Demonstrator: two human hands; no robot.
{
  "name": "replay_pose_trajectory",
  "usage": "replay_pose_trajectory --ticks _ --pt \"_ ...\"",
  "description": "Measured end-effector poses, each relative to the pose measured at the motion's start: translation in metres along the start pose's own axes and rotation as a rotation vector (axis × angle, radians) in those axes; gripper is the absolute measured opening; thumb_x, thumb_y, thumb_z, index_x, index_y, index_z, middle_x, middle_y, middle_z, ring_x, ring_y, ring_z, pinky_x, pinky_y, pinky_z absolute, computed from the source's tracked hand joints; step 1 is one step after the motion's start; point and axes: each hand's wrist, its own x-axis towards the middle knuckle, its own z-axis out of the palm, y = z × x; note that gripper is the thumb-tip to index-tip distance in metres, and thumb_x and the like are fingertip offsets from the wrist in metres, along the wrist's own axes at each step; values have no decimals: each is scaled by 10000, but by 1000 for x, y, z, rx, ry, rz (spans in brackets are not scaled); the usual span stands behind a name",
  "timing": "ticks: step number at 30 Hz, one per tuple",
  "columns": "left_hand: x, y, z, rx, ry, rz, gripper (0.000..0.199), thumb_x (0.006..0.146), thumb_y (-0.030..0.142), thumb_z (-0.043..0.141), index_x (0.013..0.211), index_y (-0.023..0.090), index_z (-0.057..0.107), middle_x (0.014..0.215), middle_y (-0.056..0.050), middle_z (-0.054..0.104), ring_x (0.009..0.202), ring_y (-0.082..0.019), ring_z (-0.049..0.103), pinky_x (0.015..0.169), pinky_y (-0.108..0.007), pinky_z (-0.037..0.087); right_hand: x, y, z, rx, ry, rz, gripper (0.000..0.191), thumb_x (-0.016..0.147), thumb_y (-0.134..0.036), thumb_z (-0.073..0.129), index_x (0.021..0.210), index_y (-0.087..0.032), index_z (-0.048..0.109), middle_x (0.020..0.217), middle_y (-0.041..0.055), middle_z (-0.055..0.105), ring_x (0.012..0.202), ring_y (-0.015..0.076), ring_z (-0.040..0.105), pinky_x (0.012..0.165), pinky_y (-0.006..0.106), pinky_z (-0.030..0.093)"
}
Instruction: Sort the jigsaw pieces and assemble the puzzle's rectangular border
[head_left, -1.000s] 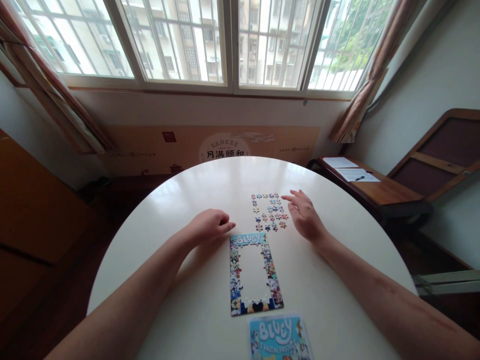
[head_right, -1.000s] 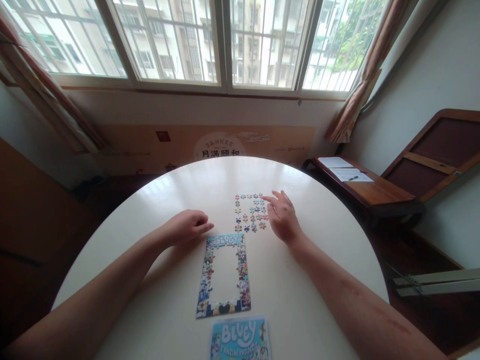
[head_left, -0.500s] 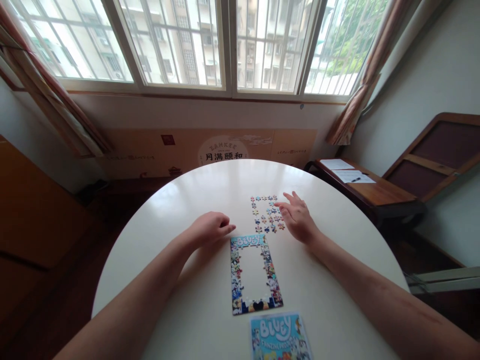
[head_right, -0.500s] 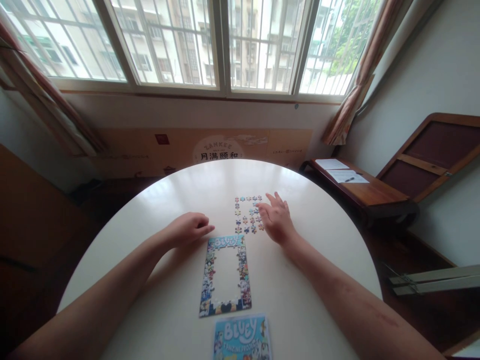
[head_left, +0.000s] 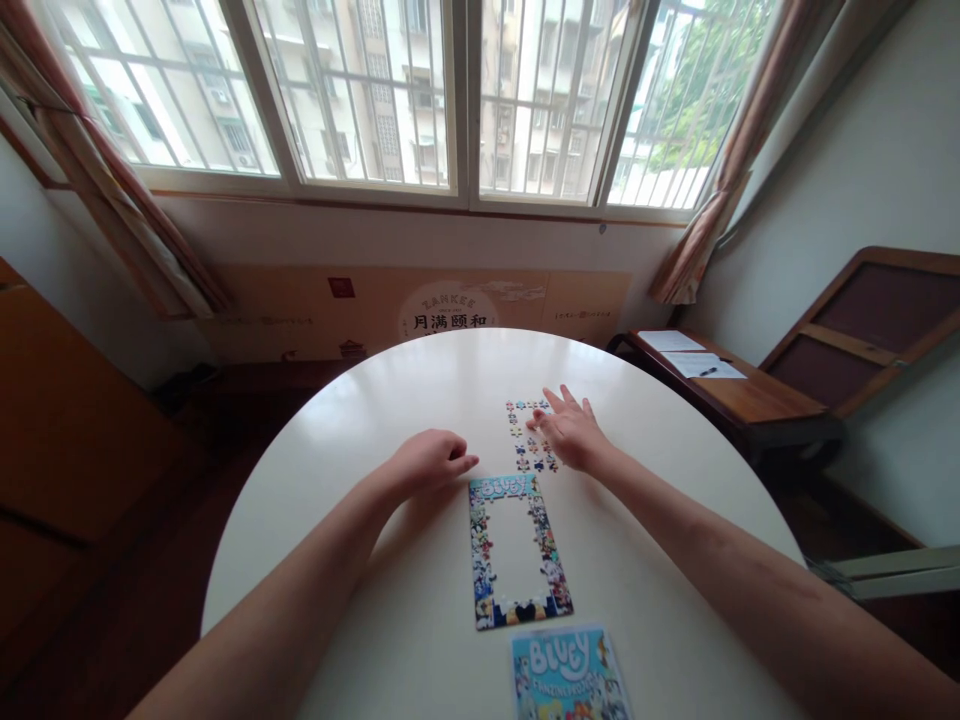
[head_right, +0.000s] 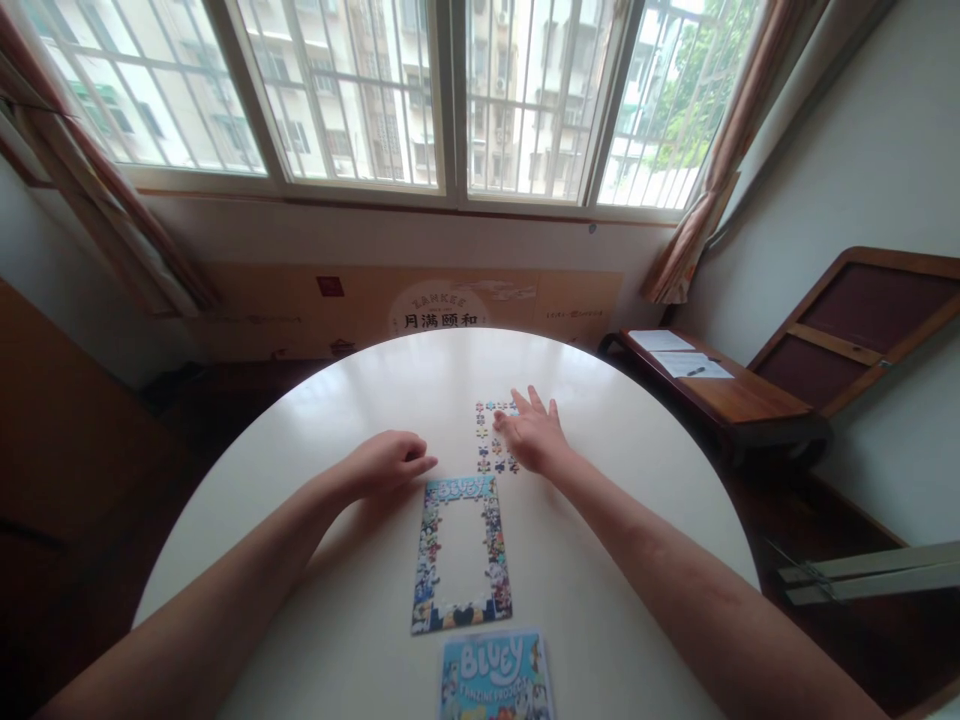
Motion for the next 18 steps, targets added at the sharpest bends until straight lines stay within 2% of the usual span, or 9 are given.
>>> replay_pose_trajectory --ticks 3,6,9,13,18 --pt "-1 0 0 -13 -4 -5 422 882 529 477 617 203 525 701 -52 619 609 -176 495 567 -313 309 11 2 -5 -20 59 46 548 1066 -464 255 1133 -287 769 1590 65 397 1521 354 175 1162 680 152" --pt "-2 1 -2 -22 -6 -12 418 878 531 485 626 203 545 705 -56 631 610 -180 500 557 -316 310 16 3 -5 -59 85 95 380 1008 -412 455 1050 -235 789 1588 105 389 1516 387 159 1158 686 132" --pt "-2 2 -3 -19 -17 -14 409 883 517 486 631 202 553 709 -53 633 607 -178 497 555 -315 307 17 1 -2 -99 45 104 253 925 -386 605 973 -232 801 1577 115 403 1510 396 166 1160 674 122" --pt "-2 2 -2 -8 -11 -9 398 889 503 483 639 202 556 699 -40 620 600 -170 485 562 -306 300 18 -9 -3 -153 -13 98 217 889 -401 666 948 -242 802 1584 92 399 1516 368 154 1179 630 103" --pt "-3 2 -1 -4 -5 -2 389 886 497 490 639 204 557 693 -35 610 606 -171 477 566 -309 291 29 -18 -9 -206 -91 130 153 874 -313 679 917 -231 801 1577 90 414 1515 360 162 1189 606 88"
